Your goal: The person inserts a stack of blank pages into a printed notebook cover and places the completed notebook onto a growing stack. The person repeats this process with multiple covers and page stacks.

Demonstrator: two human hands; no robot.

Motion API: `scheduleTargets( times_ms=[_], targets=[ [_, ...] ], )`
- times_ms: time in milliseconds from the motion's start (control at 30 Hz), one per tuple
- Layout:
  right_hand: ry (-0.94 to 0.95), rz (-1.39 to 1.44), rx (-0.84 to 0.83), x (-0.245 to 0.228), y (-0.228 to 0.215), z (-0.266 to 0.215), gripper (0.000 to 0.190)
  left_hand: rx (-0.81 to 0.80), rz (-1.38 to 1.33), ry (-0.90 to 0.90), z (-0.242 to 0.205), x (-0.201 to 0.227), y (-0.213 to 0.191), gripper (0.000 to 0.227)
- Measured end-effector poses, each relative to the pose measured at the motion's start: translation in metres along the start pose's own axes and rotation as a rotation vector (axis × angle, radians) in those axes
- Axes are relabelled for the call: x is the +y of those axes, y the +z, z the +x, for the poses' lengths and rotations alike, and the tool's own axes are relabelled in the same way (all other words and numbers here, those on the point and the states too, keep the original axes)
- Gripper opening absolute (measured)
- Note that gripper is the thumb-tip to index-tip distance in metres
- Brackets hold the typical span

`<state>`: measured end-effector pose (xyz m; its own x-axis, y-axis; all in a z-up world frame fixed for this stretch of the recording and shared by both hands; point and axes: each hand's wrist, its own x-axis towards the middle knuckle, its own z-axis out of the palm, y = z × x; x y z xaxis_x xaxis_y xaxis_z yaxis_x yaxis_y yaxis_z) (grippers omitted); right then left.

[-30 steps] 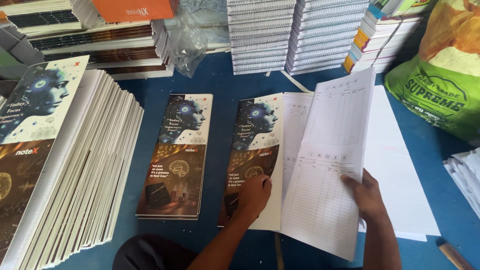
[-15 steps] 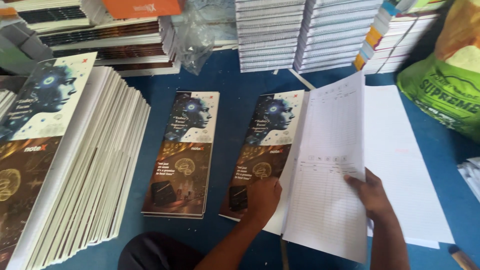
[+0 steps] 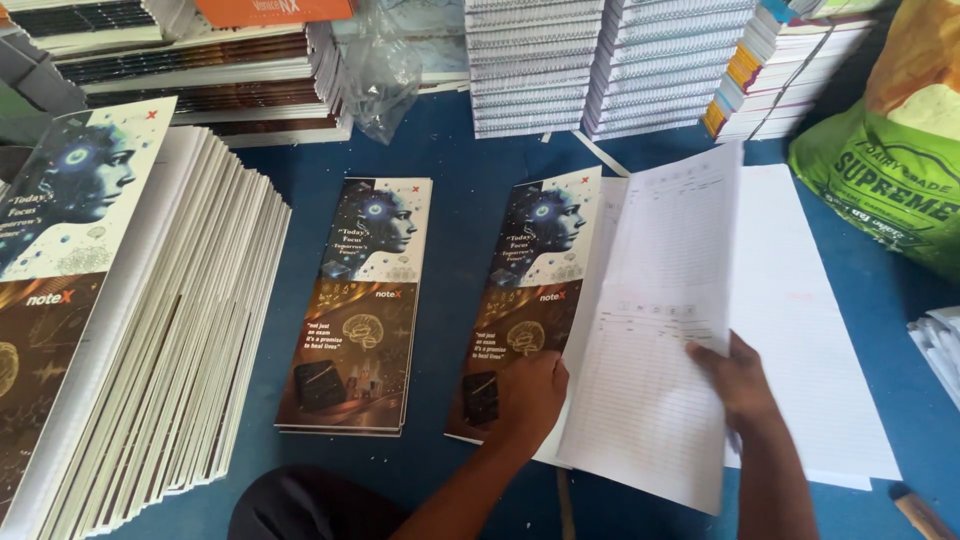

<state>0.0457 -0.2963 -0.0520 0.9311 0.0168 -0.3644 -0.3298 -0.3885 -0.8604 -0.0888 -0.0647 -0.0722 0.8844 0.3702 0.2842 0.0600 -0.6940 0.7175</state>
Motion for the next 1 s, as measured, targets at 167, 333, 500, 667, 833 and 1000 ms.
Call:
scheduleTargets(
  times_ms=[167,333,500,667,833,1000],
  targets=[
    [-0.076,0.197,-0.096,0.022,0.044,0.022,0.053,0.001,-0.046,0.015,-0.003,0.017,-0.006,0.019],
    [0.044,0.264,-0.146,0.036,0.071,0.027,0.048,-0.014,-0.076,0.077,-0.007,0.032,-0.005,0.019],
    [0.015,0.325,-0.171,0.059,0.077,0.041,0.044,-0.038,-0.084,0.173,-0.014,0.047,0.010,0.015],
    [-0.103,0.467,-0.195,0.084,0.079,0.061,0.043,-0.323,-0.012,0.200,-0.019,0.069,0.008,0.021],
    [-0.046,0.555,-0.183,0.080,0.070,0.060,0.036,-0.421,-0.069,0.097,0.000,0.074,-0.005,0.028],
    [-0.111,0.687,-0.250,0.063,0.063,0.045,0.030,0.265,0.089,0.239,0.049,0.020,-0.013,0.037]
  ],
)
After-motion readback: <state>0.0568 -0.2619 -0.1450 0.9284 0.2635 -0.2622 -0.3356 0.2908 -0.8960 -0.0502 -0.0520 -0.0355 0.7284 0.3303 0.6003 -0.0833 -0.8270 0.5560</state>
